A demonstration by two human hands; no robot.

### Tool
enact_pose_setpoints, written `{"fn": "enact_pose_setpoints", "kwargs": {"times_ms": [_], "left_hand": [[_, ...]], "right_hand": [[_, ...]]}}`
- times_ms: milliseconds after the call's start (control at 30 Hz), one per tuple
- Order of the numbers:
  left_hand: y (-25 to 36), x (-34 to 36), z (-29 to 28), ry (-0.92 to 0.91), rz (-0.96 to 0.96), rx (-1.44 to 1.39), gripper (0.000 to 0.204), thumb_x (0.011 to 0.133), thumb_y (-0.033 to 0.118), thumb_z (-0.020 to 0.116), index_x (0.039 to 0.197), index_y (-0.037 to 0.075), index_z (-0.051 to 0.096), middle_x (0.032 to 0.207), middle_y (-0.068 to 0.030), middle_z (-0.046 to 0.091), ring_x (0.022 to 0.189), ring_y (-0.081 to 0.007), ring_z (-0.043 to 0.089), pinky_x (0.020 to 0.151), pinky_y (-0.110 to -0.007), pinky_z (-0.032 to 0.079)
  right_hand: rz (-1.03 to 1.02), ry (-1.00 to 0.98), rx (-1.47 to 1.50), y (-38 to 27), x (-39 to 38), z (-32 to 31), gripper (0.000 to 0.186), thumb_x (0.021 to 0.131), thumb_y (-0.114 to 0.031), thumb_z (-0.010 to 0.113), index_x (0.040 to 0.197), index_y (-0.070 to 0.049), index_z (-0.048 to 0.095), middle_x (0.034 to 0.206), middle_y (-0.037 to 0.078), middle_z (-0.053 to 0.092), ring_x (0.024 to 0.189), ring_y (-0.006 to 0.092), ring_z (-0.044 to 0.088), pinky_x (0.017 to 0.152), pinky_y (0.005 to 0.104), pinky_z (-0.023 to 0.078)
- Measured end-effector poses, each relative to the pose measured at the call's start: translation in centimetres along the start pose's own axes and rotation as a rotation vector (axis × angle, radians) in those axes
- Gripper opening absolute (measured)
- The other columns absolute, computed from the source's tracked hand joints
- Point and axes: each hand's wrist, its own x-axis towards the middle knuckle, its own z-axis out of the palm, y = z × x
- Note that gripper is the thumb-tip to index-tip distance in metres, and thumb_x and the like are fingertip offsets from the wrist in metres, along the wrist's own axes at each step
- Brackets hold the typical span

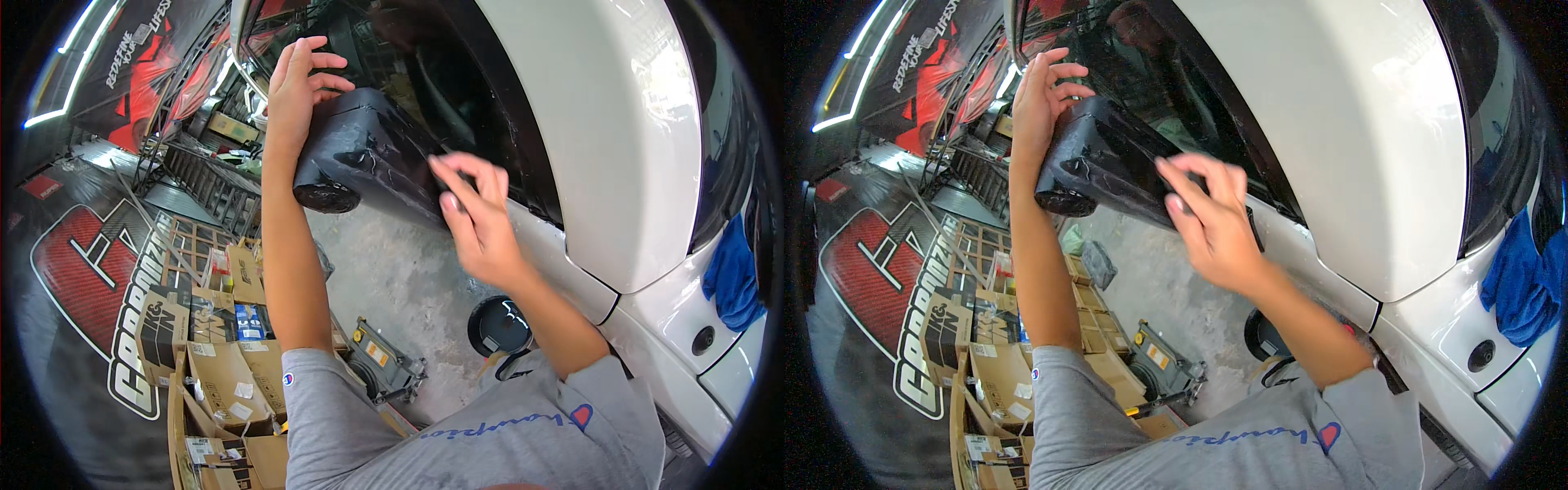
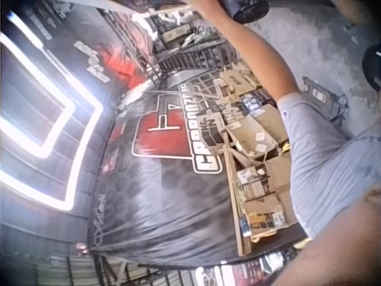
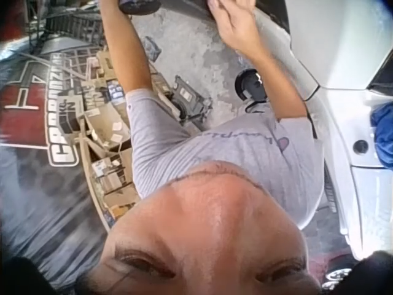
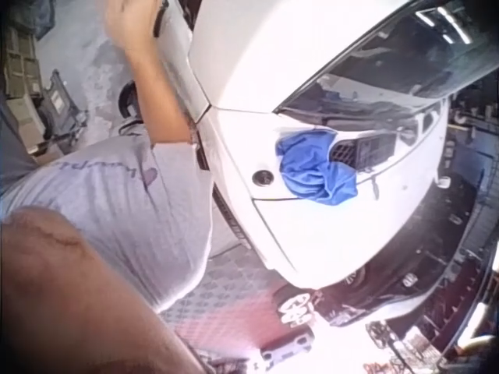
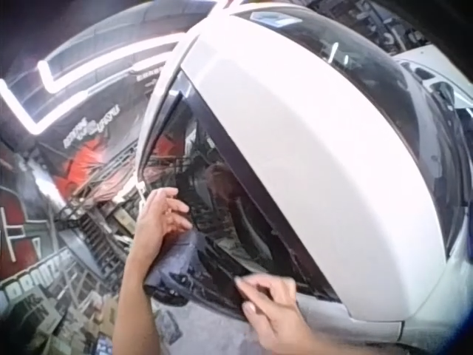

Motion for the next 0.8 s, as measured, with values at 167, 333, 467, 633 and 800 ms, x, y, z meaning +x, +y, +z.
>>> {"fn": "enact_pose_setpoints", "kwargs": {"times_ms": [167, 333, 467, 633, 800], "left_hand": [[0.0, 0.4, -0.1, 0.005, -0.024, -0.055, 0.043, 0.109, 0.039, 0.040, 0.129, 0.003, 0.052, 0.105, -0.0150, 0.068, 0.080, -0.0239, 0.070, 0.069, -0.033, 0.054], [0.4, 0.0, -0.2, 0.004, -0.032, -0.060, 0.044, 0.109, 0.038, 0.040, 0.130, 0.001, 0.052, 0.105, -0.0163, 0.067, 0.079, -0.0252, 0.070, 0.071, -0.036, 0.055], [0.3, 0.1, 0.0, 0.002, -0.023, -0.040, 0.044, 0.109, 0.038, 0.040, 0.130, 0.000, 0.051, 0.105, -0.0163, 0.067, 0.081, -0.0253, 0.069, 0.069, -0.036, 0.056], [0.5, -0.2, 0.2, 0.022, -0.053, -0.048, 0.045, 0.108, 0.037, 0.042, 0.131, 0.000, 0.050, 0.105, -0.0168, 0.066, 0.080, -0.0253, 0.069, 0.069, -0.036, 0.057], [0.4, 0.3, 0.2, 0.005, -0.028, -0.052, 0.047, 0.108, 0.038, 0.043, 0.130, -0.002, 0.050, 0.105, -0.0172, 0.067, 0.080, -0.0247, 0.068, 0.069, -0.035, 0.056]], "right_hand": [[-0.001, 0.046, 0.024, -0.5, 0.8, 0.2, 0.036, 0.094, -0.007, 0.062, 0.130, -0.003, 0.065, 0.126, 0.014, 0.058, 0.112, 0.0312, 0.047, 0.102, 0.0392, 0.036], [0.143, 0.022, -0.051, 0.5, -3.3, -0.3, 0.036, 0.094, -0.008, 0.063, 0.130, -0.003, 0.065, 0.126, 0.013, 0.057, 0.112, 0.0313, 0.046, 0.101, 0.0395, 0.037], [0.122, 0.063, 0.025, -0.5, -1.2, 0.2, 0.035, 0.093, -0.008, 0.064, 0.128, -0.004, 0.066, 0.125, 0.013, 0.058, 0.112, 0.0326, 0.048, 0.099, 0.0410, 0.040], [0.165, 0.060, -0.121, 0.5, -4.0, -0.5, 0.034, 0.093, -0.009, 0.063, 0.126, -0.003, 0.067, 0.123, 0.013, 0.059, 0.107, 0.0322, 0.051, 0.098, 0.0418, 0.041], [0.206, 0.057, -0.069, -0.6, -2.8, -0.8, 0.032, 0.093, -0.010, 0.064, 0.124, -0.003, 0.068, 0.120, 0.014, 0.059, 0.107, 0.0331, 0.051, 0.095, 0.0409, 0.043]]}}
